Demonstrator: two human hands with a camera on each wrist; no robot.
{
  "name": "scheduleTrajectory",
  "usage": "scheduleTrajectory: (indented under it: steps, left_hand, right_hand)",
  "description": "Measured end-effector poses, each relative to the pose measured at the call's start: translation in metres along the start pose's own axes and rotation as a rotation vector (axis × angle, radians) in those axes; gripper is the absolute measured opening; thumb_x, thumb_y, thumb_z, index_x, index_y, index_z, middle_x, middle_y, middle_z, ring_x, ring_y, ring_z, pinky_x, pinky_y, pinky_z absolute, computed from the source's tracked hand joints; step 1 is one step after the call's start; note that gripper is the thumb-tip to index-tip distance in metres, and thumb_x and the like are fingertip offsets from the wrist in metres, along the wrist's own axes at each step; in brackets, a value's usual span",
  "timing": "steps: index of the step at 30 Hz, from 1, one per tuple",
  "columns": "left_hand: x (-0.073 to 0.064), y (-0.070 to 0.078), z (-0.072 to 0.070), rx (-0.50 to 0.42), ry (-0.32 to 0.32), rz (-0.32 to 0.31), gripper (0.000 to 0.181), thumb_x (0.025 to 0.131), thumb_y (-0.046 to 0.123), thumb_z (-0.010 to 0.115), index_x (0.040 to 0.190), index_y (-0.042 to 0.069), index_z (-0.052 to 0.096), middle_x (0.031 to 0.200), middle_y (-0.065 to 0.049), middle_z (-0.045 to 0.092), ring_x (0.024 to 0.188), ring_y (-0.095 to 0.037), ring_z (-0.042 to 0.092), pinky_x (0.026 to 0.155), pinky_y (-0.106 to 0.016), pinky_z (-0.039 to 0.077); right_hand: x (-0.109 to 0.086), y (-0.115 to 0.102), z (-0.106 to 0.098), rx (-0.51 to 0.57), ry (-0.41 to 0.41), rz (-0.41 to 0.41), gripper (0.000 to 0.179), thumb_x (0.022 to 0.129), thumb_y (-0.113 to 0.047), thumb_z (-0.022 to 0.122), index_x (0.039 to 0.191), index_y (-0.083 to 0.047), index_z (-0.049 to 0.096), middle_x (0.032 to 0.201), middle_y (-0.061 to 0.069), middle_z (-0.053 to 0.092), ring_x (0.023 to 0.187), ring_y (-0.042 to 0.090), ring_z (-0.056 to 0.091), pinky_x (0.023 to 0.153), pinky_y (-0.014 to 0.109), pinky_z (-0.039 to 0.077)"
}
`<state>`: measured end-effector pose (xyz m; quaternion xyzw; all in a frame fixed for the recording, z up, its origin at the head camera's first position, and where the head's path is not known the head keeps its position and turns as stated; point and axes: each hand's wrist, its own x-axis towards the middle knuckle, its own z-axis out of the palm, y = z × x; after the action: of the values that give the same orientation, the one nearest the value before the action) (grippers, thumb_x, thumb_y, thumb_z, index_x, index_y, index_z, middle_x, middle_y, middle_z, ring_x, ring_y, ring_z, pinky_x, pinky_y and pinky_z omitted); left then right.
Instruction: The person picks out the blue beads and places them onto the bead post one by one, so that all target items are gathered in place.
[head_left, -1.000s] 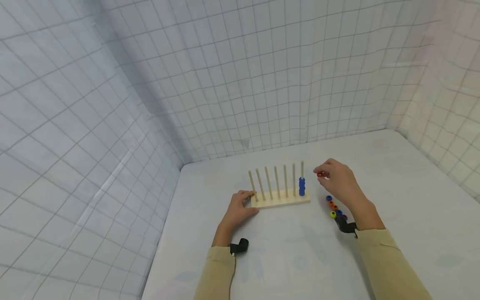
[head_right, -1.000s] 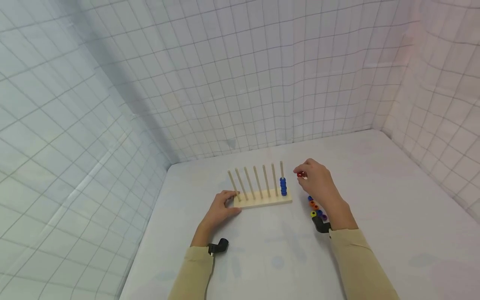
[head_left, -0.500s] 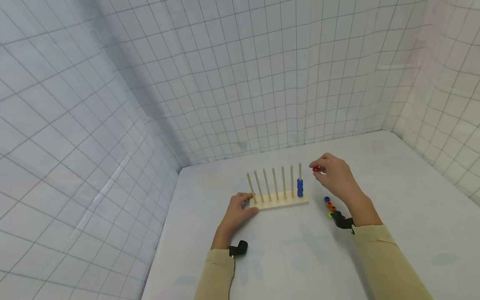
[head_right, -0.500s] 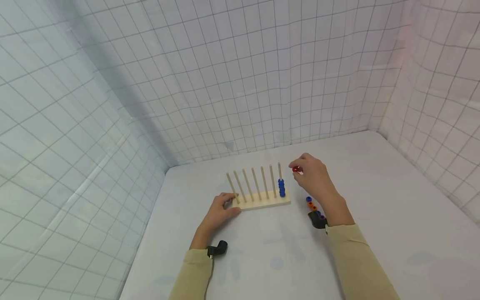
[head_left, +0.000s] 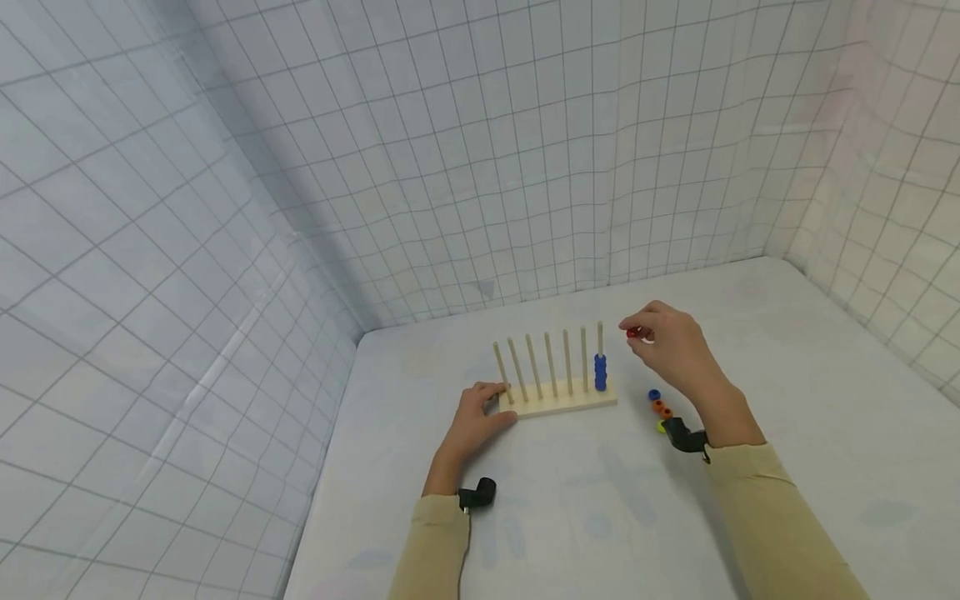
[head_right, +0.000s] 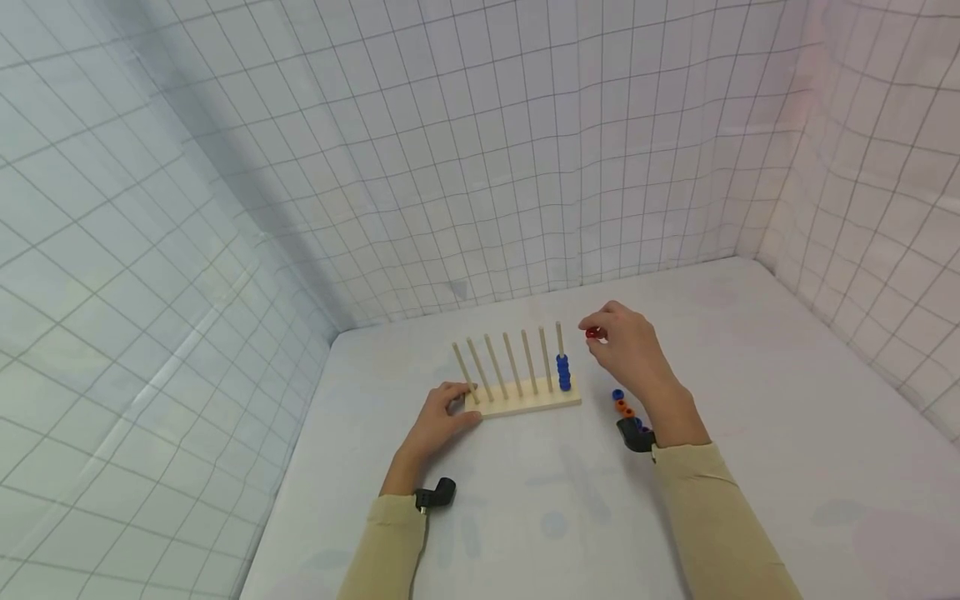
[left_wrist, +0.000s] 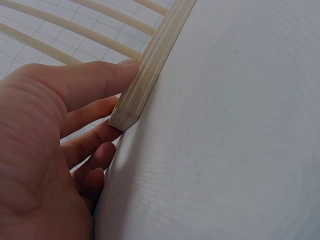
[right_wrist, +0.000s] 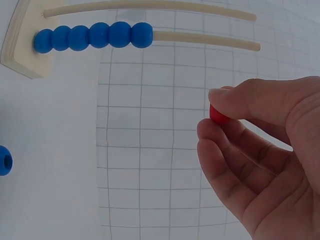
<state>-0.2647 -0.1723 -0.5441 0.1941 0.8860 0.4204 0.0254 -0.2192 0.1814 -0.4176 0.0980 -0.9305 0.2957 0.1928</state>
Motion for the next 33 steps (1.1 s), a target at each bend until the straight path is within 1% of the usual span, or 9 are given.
scheduleTrajectory:
  steps: [6,16,23,29,33]
  left_hand:
    - [-0.001,0.000,-0.001,-0.013,0.003,-0.003,0.055,0.089,0.034,0.077,0.139,0.014,0.062,0.136,-0.008,0.055,0.130,-0.031,0.041,0.107,-0.053,0.036]
    - [-0.001,0.001,-0.001,-0.007,-0.004,0.014,0.056,0.089,0.035,0.076,0.139,0.013,0.061,0.136,-0.009,0.055,0.129,-0.032,0.042,0.105,-0.054,0.037]
    - [-0.001,0.003,-0.002,-0.016,-0.005,0.020,0.056,0.090,0.035,0.076,0.139,0.012,0.061,0.135,-0.011,0.055,0.129,-0.034,0.042,0.104,-0.056,0.036]
    - [-0.001,0.001,-0.002,-0.009,-0.002,0.026,0.055,0.089,0.034,0.077,0.138,0.012,0.062,0.133,-0.011,0.056,0.127,-0.034,0.043,0.104,-0.055,0.037]
    - [-0.001,0.002,-0.002,-0.021,-0.001,0.024,0.055,0.089,0.033,0.077,0.138,0.012,0.062,0.133,-0.011,0.056,0.127,-0.034,0.043,0.104,-0.055,0.036]
  right_hand:
    - [-0.001,0.008,0.005,0.008,-0.035,0.051,0.021,0.089,-0.004,0.074,0.110,-0.006,0.076,0.100,0.009,0.064,0.089,0.029,0.061,0.075,0.045,0.053]
    - [-0.007,0.040,0.031,0.029,-0.151,0.149,0.021,0.091,-0.006,0.072,0.111,-0.005,0.075,0.105,0.011,0.066,0.092,0.029,0.063,0.073,0.043,0.055]
    - [-0.015,0.056,0.042,0.057,-0.223,0.220,0.021,0.091,-0.004,0.072,0.111,-0.003,0.075,0.106,0.013,0.067,0.090,0.029,0.063,0.074,0.041,0.055]
    - [-0.022,0.066,0.052,0.096,-0.291,0.296,0.019,0.092,-0.005,0.070,0.110,-0.005,0.074,0.107,0.014,0.067,0.091,0.029,0.061,0.077,0.041,0.054]
    - [-0.023,0.071,0.057,0.101,-0.313,0.320,0.017,0.091,-0.006,0.071,0.108,-0.006,0.075,0.105,0.013,0.067,0.091,0.028,0.060,0.078,0.042,0.053]
